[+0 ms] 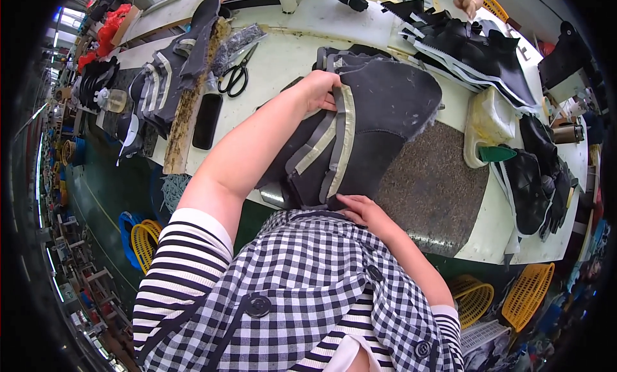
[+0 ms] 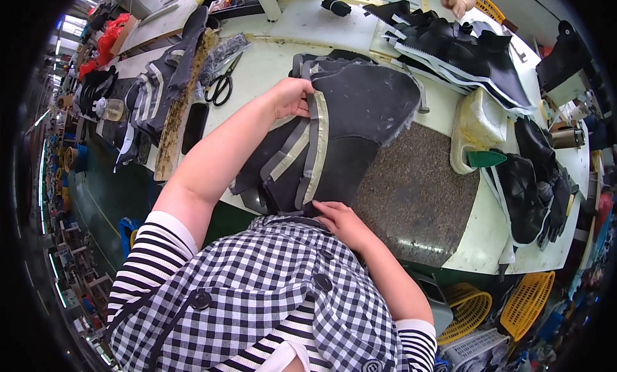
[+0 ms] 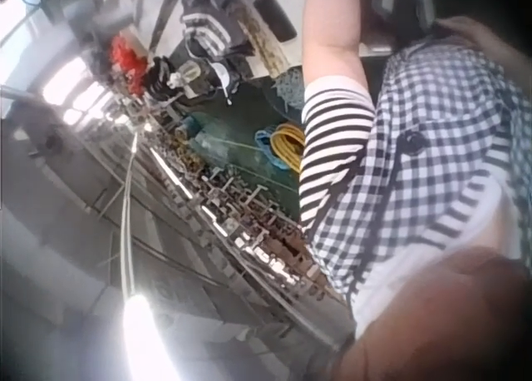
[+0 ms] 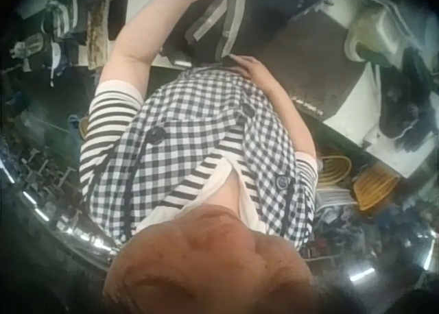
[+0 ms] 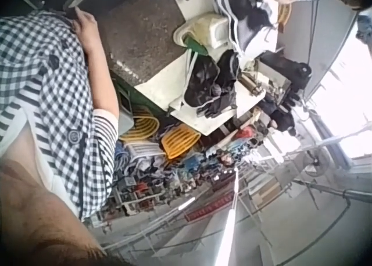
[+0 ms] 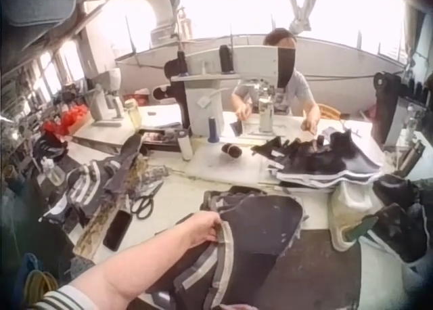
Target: Assembling and gluing shoe components in a manufacturing facility.
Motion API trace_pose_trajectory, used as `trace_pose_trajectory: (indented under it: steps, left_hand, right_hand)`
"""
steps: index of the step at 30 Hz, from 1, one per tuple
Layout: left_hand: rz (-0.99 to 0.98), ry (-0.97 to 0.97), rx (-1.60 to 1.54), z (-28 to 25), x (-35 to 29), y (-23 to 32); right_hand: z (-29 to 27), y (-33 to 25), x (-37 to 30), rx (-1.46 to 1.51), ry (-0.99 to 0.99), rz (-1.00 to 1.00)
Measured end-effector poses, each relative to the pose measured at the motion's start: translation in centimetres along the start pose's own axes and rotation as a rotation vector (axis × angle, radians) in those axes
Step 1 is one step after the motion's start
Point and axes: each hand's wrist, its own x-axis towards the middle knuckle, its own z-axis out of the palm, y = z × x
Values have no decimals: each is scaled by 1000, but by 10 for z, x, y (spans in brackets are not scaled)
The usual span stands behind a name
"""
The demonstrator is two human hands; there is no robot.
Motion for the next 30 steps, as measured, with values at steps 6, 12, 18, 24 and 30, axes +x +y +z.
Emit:
trace_pose_trajectory:
  steps: [6,12,18,24,30]
  left_hand:
    - [72,66,10,-2,3,-4]
    - [59,-57,-79,-3,-2,0]
    - [85,-139,-143,-11,-23,-3]
    - [229,-48,-133,2,-27,-2]
    - [302,-45,-162,-2,-30,-20]
  right_hand:
    - [-8,10,-6,295,42,329]
    - [-37,9,-41,518,191,137]
    - [-174,38,-82,252,1519,-6]
    - [-263,58,-76,-38,1539,52]
    - [-257,59,-57,-156,1614,-38]
